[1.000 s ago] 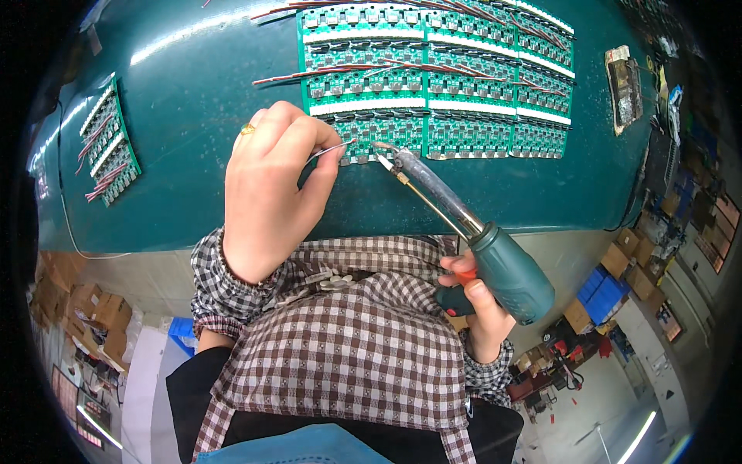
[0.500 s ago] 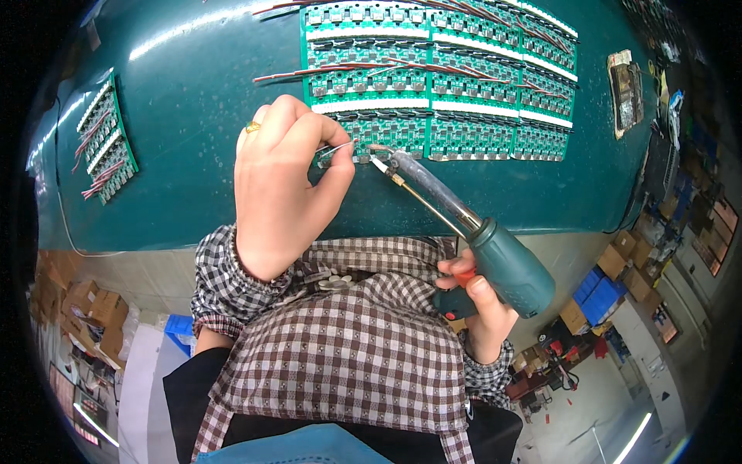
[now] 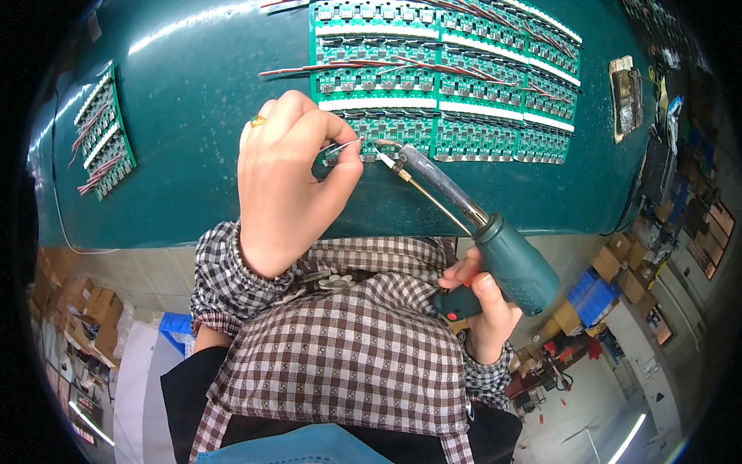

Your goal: The person uses a soldering iron to attach red and black wires to multiple green circuit boards arranged on a workbench. They repeatedly pick up wires, position them on the boards, and apply the soldering iron to secure the connections. The person occasionally moves the boards to access different areas or to set aside completed units.

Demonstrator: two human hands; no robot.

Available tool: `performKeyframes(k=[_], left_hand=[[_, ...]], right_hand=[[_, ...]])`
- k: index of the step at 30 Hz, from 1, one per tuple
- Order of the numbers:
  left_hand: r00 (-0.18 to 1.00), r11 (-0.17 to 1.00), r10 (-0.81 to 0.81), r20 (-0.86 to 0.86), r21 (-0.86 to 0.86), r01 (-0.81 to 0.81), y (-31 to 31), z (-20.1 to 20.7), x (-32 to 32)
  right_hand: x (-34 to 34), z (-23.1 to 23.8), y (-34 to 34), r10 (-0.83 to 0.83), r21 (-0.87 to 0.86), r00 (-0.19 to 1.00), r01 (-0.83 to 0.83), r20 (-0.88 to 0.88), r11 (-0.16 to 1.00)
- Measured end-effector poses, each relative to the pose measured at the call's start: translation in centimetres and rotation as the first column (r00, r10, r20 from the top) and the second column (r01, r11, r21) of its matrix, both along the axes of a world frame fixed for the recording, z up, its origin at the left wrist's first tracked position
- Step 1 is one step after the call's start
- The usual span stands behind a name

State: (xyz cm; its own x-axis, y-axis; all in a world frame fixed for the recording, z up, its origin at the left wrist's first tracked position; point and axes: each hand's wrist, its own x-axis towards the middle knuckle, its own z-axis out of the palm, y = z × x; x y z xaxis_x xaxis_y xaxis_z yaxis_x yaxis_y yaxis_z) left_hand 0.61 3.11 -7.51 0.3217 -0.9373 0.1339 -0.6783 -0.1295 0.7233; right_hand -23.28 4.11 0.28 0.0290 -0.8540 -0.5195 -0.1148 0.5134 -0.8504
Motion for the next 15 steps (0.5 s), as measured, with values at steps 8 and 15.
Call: performKeyframes(k=[8, 15], left_hand=[[1.0, 1.0, 0.002, 0.0, 0.009, -0.002, 0.0, 0.0, 0.0], [1.0, 1.0, 0.005, -0.022, 0.016, -0.005, 0.0, 0.1, 0.1]], right_hand=[[1.0, 0.4, 0.6, 0.052, -0.068, 0.996, -0.057, -0.069, 0.996], [1.3, 0.5, 0.9, 0.094, -0.104, 0.982, -0.112, -0.163, 0.988]])
